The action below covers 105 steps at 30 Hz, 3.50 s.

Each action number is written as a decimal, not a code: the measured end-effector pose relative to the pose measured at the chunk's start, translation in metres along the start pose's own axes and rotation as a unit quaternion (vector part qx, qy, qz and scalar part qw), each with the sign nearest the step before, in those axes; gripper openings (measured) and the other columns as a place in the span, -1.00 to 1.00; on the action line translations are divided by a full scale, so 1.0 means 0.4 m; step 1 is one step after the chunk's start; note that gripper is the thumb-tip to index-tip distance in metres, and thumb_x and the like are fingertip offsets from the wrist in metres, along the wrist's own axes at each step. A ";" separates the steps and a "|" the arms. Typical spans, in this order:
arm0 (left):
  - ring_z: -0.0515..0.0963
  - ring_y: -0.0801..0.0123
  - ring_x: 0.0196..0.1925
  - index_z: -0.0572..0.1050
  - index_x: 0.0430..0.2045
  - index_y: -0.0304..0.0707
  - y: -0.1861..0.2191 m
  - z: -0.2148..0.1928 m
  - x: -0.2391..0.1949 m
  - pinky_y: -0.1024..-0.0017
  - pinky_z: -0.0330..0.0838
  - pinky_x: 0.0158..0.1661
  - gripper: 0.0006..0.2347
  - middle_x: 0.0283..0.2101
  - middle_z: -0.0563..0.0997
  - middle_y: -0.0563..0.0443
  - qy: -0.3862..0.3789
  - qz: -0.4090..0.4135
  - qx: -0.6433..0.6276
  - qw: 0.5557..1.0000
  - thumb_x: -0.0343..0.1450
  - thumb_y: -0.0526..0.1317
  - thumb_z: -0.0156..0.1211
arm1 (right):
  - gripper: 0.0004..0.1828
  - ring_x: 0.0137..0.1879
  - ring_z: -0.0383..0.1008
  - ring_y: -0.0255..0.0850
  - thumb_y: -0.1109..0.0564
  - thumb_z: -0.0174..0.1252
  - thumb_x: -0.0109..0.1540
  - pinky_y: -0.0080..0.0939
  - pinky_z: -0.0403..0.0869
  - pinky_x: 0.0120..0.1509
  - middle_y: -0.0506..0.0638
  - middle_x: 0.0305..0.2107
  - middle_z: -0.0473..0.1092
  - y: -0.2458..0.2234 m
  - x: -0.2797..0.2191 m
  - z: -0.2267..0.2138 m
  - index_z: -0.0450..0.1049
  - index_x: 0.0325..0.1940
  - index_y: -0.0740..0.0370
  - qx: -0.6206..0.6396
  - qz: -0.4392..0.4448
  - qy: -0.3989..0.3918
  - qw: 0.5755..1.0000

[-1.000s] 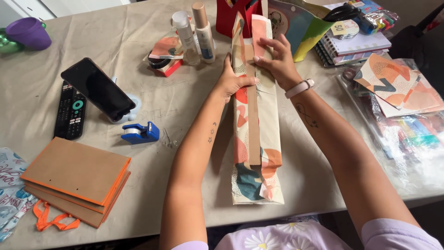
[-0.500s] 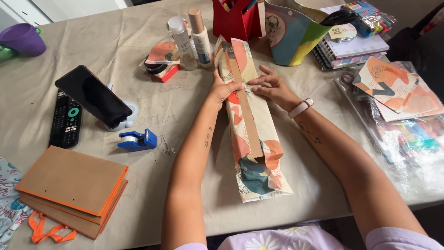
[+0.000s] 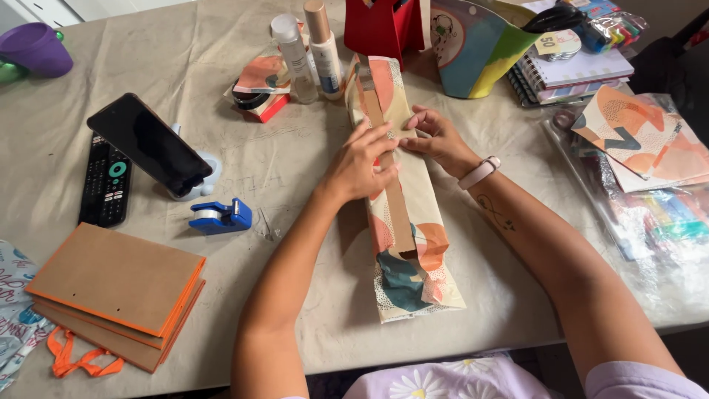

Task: Wrap a rectangular box with decorative paper and secure it with tape

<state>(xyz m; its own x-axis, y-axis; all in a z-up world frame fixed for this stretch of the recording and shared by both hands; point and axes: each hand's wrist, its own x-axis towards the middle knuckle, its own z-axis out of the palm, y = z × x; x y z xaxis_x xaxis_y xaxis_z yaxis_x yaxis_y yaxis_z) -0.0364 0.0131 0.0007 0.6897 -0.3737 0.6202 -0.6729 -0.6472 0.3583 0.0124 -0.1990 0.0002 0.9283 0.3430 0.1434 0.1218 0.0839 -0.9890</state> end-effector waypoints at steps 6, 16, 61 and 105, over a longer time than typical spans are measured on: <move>0.59 -0.03 0.18 0.64 -0.18 -0.12 0.004 0.013 -0.005 0.10 0.22 0.40 -0.67 0.09 0.63 -0.12 0.000 0.011 0.028 1.000 0.28 0.01 0.36 | -0.65 0.21 0.41 -0.29 0.06 0.30 0.30 -0.30 0.50 0.21 -0.12 0.24 0.19 -0.052 0.052 -0.041 0.41 0.14 0.04 0.008 0.003 0.013 1.000; 0.53 -0.12 0.22 0.61 -0.21 -0.20 -0.062 0.086 -0.052 -0.20 0.10 0.38 -0.67 -0.03 0.63 -0.15 -0.027 -0.026 0.075 0.997 0.39 0.05 0.13 | -0.19 0.17 0.47 0.35 0.03 0.53 0.04 0.24 0.52 0.18 0.48 0.00 0.42 -0.330 0.053 0.438 0.37 0.24 0.46 -0.328 -0.148 -0.346 0.866; 0.58 0.03 0.10 0.50 0.06 -0.28 -0.057 -0.112 0.139 0.18 0.45 0.08 -0.62 0.09 0.56 -0.12 -0.030 -0.088 -0.013 0.996 0.38 -0.19 0.40 | -0.69 -0.01 0.39 -0.09 -0.05 0.43 0.08 -0.04 0.35 0.02 0.03 -0.22 0.38 -0.307 0.220 0.000 0.58 -0.30 0.20 -0.629 -0.182 -0.273 0.705; 0.36 -0.28 0.36 0.10 0.39 -0.29 -0.010 -0.159 0.175 -0.08 0.28 0.27 -0.15 0.41 0.29 -0.40 -0.086 -0.121 0.066 0.987 0.31 0.09 0.51 | -0.72 0.14 0.38 -0.18 0.39 -0.01 0.32 -0.20 0.58 0.06 -0.03 0.10 0.23 -0.366 0.074 -0.107 0.61 -0.09 0.23 -0.347 -0.050 -0.128 0.928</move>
<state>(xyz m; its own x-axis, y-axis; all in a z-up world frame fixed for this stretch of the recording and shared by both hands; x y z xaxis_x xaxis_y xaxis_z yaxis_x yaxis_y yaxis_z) -0.0024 0.0315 0.0871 0.8686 -0.2985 0.3956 -0.4508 -0.8075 0.3805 0.0372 -0.2411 0.1475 0.7975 0.5839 0.1519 0.4817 -0.4647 -0.7429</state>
